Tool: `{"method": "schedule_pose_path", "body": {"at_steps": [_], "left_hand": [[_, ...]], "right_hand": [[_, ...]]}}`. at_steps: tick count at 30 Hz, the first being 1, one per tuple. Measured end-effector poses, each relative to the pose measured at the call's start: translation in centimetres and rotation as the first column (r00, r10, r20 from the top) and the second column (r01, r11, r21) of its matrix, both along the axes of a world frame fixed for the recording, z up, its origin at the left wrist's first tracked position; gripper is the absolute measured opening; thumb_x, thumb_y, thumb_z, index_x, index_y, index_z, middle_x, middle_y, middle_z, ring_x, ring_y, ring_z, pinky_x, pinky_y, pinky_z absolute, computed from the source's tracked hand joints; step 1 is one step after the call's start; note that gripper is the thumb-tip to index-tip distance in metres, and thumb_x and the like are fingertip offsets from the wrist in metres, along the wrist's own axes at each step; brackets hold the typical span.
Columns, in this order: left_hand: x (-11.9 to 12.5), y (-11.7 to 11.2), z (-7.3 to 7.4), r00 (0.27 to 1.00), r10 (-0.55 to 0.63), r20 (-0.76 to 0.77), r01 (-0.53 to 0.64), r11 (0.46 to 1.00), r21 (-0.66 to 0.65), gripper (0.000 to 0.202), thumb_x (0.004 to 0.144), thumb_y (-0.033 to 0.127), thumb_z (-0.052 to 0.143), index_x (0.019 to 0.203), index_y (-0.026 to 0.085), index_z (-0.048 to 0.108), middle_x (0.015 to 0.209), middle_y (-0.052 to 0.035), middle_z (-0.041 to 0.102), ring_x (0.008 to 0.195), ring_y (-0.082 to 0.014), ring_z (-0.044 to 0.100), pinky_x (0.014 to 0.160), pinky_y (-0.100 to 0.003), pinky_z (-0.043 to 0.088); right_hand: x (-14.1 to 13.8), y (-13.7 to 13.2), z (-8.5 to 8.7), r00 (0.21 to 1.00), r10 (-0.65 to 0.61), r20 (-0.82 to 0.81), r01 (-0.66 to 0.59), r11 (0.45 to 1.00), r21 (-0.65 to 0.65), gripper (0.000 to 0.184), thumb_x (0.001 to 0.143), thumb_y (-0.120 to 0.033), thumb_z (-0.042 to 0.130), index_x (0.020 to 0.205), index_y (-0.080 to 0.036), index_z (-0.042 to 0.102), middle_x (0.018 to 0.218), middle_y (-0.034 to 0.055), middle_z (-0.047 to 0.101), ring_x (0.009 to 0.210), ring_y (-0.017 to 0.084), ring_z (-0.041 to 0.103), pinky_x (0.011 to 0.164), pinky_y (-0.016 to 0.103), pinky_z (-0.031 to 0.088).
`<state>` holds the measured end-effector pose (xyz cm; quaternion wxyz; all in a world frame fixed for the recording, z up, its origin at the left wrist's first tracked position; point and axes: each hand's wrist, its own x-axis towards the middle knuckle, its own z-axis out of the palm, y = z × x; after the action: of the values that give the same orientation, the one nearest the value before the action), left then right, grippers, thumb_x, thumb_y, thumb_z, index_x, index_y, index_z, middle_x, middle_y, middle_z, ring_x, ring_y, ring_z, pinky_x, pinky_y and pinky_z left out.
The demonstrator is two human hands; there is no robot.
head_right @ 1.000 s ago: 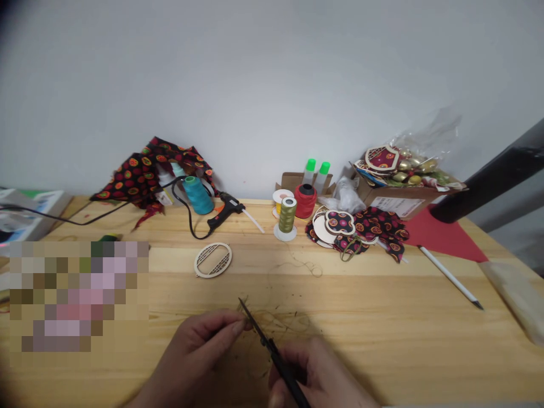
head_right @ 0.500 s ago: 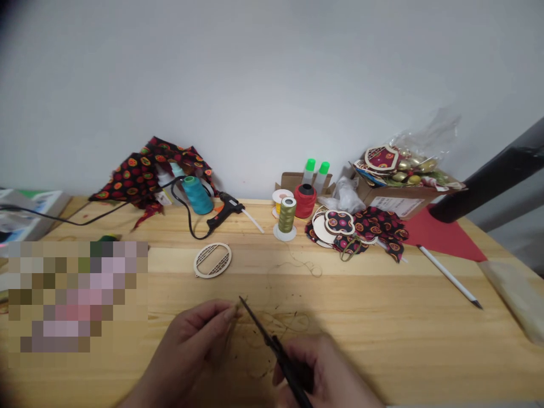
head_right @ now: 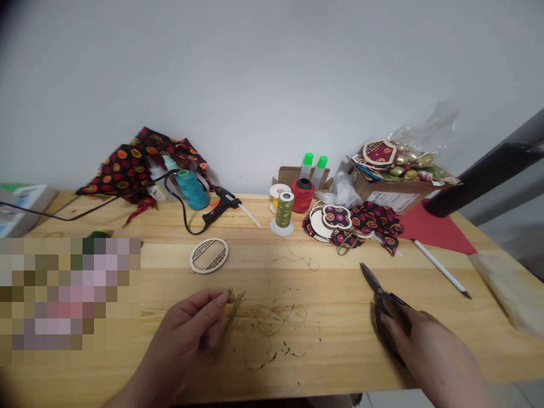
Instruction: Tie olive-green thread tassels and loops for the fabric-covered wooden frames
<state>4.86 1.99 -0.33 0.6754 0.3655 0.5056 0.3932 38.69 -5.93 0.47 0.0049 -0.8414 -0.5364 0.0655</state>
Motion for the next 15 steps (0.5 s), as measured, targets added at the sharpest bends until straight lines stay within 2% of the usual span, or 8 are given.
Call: {"method": "schedule_pose_path", "body": {"at_steps": [2,4,6,8,9,11,15], "left_hand": [[0.1,0.0,0.1,1.0,0.011,0.021,-0.011,1.0,-0.007,0.029,0.077,0.041,0.066,0.082,0.013,0.07,0.038,0.0096,0.037,0.038,-0.0043,0.026,0.04,-0.018,0.016],[0.2,0.0,0.2,0.999,0.023,0.048,-0.022,1.0,-0.017,0.028,0.076,0.04,0.068,0.081,0.013,0.069,0.04,0.0097,0.037,0.038,-0.004,0.027,0.04,-0.018,0.016],[0.2,0.0,0.3,0.997,0.037,0.068,-0.036,0.999,-0.023,0.027,0.075,0.04,0.068,0.08,0.013,0.069,0.042,0.0098,0.036,0.039,-0.0038,0.027,0.04,-0.019,0.016],[0.2,0.0,0.4,0.996,0.049,0.075,-0.048,0.999,-0.02,0.026,0.075,0.039,0.069,0.079,0.013,0.069,0.043,0.0098,0.036,0.04,-0.0037,0.027,0.04,-0.019,0.015],[0.1,-0.1,0.5,0.996,0.053,0.074,-0.052,0.999,-0.017,0.026,0.075,0.038,0.069,0.079,0.013,0.069,0.043,0.0097,0.036,0.04,-0.0038,0.027,0.04,-0.018,0.016],[0.0,-0.1,0.5,0.996,0.059,0.068,-0.058,0.998,-0.016,0.025,0.075,0.038,0.07,0.079,0.013,0.069,0.043,0.0094,0.037,0.04,-0.0039,0.028,0.04,-0.018,0.017],[-0.3,-0.3,0.6,0.995,0.071,0.063,-0.07,0.997,-0.011,0.025,0.075,0.038,0.069,0.079,0.013,0.069,0.041,0.0089,0.039,0.04,-0.0039,0.028,0.04,-0.017,0.018]], "right_hand": [[-0.8,0.0,-0.1,0.994,0.063,0.093,-0.068,0.996,0.053,0.029,0.085,-0.035,0.049,0.08,-0.016,0.07,0.068,0.0166,0.069,0.06,0.03,0.067,0.054,0.038,0.049],[-2.5,0.1,-0.1,0.964,0.157,0.213,-0.2,0.96,0.198,0.029,0.085,-0.031,0.046,0.08,-0.013,0.068,0.077,0.019,0.068,0.071,0.034,0.064,0.066,0.046,0.05],[-5.2,0.3,-0.2,0.922,0.318,0.222,-0.38,0.854,0.354,0.026,0.086,-0.027,0.044,0.085,-0.012,0.066,0.089,0.0187,0.066,0.083,0.033,0.061,0.076,0.049,0.048],[-8.3,0.6,-0.3,0.827,0.562,0.023,-0.514,0.739,0.434,0.02,0.088,-0.024,0.047,0.096,-0.017,0.064,0.093,0.0123,0.064,0.088,0.026,0.059,0.076,0.04,0.049],[-9.9,0.8,-0.4,0.775,0.624,-0.102,-0.523,0.723,0.451,0.017,0.089,-0.02,0.046,0.096,-0.019,0.063,0.091,0.0094,0.064,0.087,0.022,0.058,0.074,0.035,0.05],[-12.5,1.2,-0.8,0.699,0.675,-0.236,-0.523,0.707,0.475,0.019,0.09,-0.014,0.045,0.09,-0.021,0.062,0.085,0.0058,0.062,0.081,0.019,0.057,0.069,0.032,0.049],[-15.1,1.9,-1.8,0.728,0.642,-0.241,-0.49,0.733,0.472,0.019,0.087,-0.011,0.047,0.078,-0.019,0.062,0.074,0.0046,0.06,0.072,0.02,0.055,0.064,0.033,0.047]]}}
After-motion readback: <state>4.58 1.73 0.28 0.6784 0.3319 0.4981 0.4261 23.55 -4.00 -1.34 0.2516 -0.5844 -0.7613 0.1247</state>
